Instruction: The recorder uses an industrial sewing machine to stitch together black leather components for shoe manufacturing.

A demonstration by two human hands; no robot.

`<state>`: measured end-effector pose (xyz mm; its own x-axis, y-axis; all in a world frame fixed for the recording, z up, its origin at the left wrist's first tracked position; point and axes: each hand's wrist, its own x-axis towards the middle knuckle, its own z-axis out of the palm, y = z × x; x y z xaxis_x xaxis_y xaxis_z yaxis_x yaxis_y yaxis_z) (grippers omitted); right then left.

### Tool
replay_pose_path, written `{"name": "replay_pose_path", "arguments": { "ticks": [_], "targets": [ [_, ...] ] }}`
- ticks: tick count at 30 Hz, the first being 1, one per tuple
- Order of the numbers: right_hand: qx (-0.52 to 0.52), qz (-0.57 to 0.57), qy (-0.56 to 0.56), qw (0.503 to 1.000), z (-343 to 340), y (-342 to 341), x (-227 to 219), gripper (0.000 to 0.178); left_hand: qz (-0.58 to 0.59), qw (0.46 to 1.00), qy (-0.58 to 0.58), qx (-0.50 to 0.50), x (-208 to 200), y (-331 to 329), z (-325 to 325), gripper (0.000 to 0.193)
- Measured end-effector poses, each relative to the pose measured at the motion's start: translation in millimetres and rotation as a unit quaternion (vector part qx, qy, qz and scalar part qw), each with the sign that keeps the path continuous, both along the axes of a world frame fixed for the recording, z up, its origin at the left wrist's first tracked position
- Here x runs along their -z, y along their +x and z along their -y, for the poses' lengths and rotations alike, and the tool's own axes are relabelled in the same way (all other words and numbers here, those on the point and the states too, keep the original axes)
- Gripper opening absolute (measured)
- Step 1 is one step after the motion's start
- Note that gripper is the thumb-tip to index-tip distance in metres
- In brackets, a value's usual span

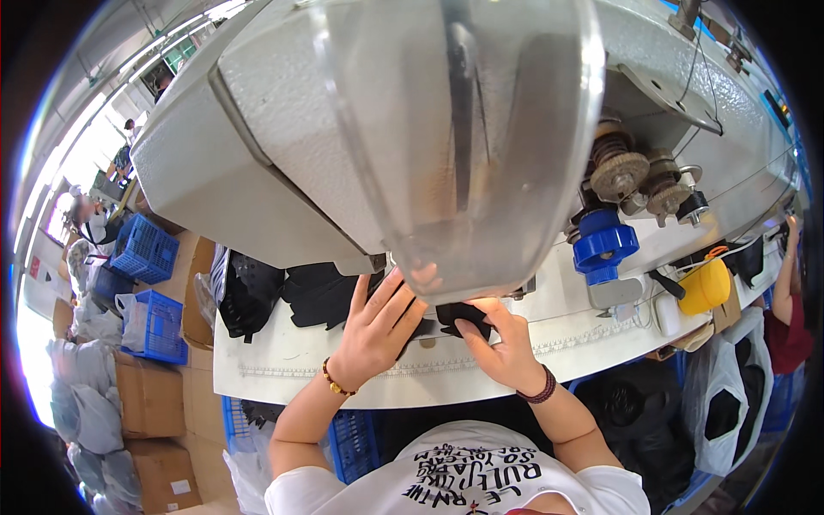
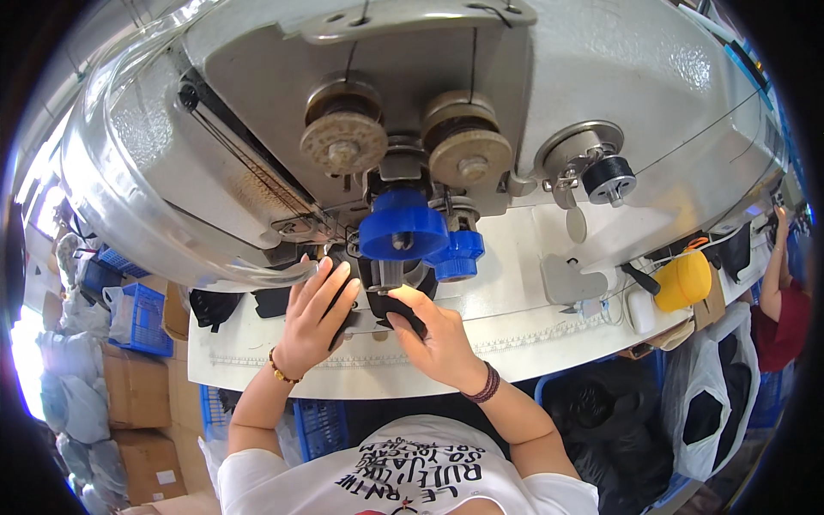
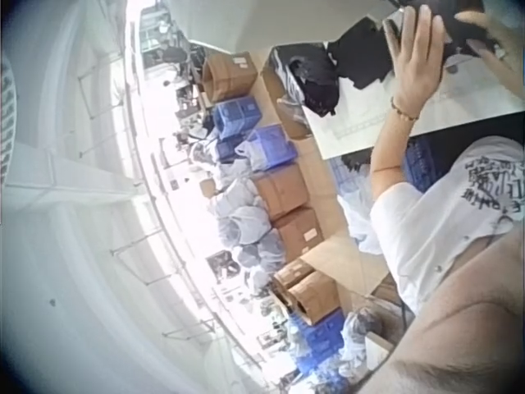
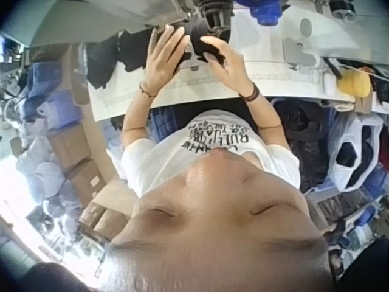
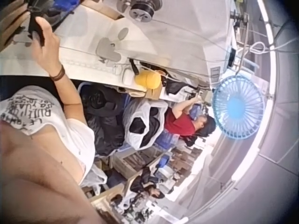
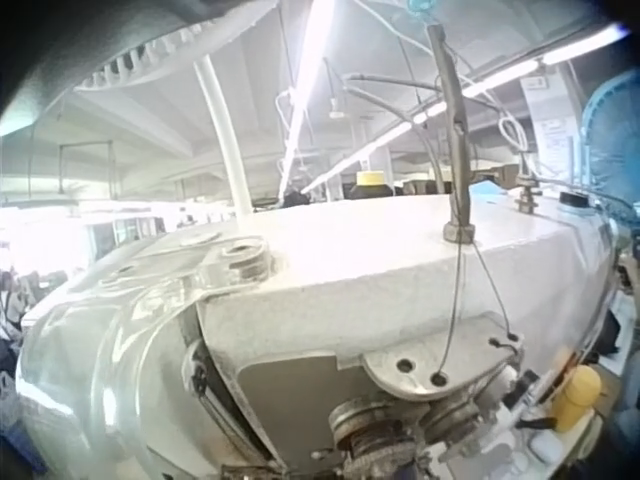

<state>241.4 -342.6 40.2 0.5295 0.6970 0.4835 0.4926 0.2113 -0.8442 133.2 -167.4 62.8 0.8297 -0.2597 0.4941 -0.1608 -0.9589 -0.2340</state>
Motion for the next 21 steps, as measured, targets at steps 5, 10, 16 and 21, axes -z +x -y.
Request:
{"name": "replay_pose_path", "arguments": {
  "ticks": [5,10,16,21],
  "targets": [
    [-0.102,-0.314,0.045,0.943,6,-3,-14,0.026,0.105,0.966,-0.234,-0.007,-41,5,25,0.039],
    [-0.092,-0.349,0.102,0.927,3,-13,-6,0.019,0.066,0.98,-0.184,-0.024,-35,4,44,0.034],
    [-0.077,-0.295,0.098,0.947,4,-13,2,0.016,0.057,0.993,-0.091,-0.045,-37,3,48,0.031],
    [-0.048,-0.264,0.085,0.96,5,-11,1,0.011,0.062,0.994,-0.072,-0.045,-37,6,49,0.024]
  ]
}}
